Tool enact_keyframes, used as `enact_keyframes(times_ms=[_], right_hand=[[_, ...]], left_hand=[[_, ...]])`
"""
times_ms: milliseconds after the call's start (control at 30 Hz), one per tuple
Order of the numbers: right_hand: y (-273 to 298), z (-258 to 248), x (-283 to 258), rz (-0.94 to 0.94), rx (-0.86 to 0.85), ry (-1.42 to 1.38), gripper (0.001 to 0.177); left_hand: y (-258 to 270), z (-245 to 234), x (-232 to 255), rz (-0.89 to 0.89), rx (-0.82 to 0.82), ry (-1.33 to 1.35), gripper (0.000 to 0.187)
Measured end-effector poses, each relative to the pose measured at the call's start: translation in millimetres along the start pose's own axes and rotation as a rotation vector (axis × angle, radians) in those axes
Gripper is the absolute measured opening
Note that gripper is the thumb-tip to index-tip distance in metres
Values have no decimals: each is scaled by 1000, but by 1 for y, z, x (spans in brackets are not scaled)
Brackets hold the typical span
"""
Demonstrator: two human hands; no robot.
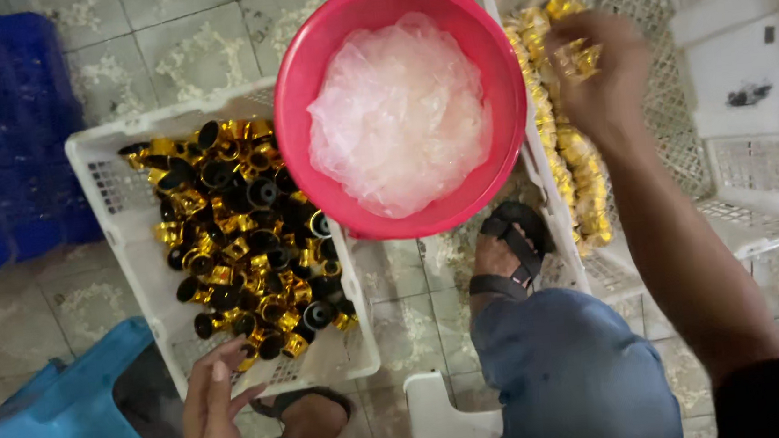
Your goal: The person picks up a gold-colored trophy component from a crate, places it inside a clear plastic bag, and then sets the bagged component into a separate white basket.
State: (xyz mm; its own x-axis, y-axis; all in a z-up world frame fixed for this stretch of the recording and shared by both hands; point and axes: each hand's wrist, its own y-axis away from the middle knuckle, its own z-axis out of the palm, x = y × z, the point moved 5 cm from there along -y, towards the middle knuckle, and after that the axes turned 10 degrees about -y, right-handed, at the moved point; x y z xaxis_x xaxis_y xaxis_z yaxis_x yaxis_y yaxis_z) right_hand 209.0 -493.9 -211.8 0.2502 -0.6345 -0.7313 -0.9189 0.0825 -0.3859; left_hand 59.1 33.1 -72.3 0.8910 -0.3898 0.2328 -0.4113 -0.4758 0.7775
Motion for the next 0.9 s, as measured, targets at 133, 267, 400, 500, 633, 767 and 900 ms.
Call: enact_keyframes(times_ms=[133,267,400,500,633,767,900], right_hand=[[-9,82,-83,-100,-643,63,26],[31,155,-25,123,-1305,903,37],[0,143,-49,291,-1367,862,38],[-28,124,-20,26,-1172,572,24],[-77,77,-79,48,-1013,635,31],[-96,21,-209,12,-1044,412,36],[-63,-18,-355,202,-994,154,40]], left_hand=[[8,-7,-8,139,-52,32,58],[27,-16,-13,251,-53,-18,58],[43,-33,-19,603,-22,65,45],[58,-42,-14,820,-36,89,50],[77,-49,-15,990,-36,301,43],[75,-54,-11,1118,57,299,40],[52,-37,-1,1095,66,427,51]])
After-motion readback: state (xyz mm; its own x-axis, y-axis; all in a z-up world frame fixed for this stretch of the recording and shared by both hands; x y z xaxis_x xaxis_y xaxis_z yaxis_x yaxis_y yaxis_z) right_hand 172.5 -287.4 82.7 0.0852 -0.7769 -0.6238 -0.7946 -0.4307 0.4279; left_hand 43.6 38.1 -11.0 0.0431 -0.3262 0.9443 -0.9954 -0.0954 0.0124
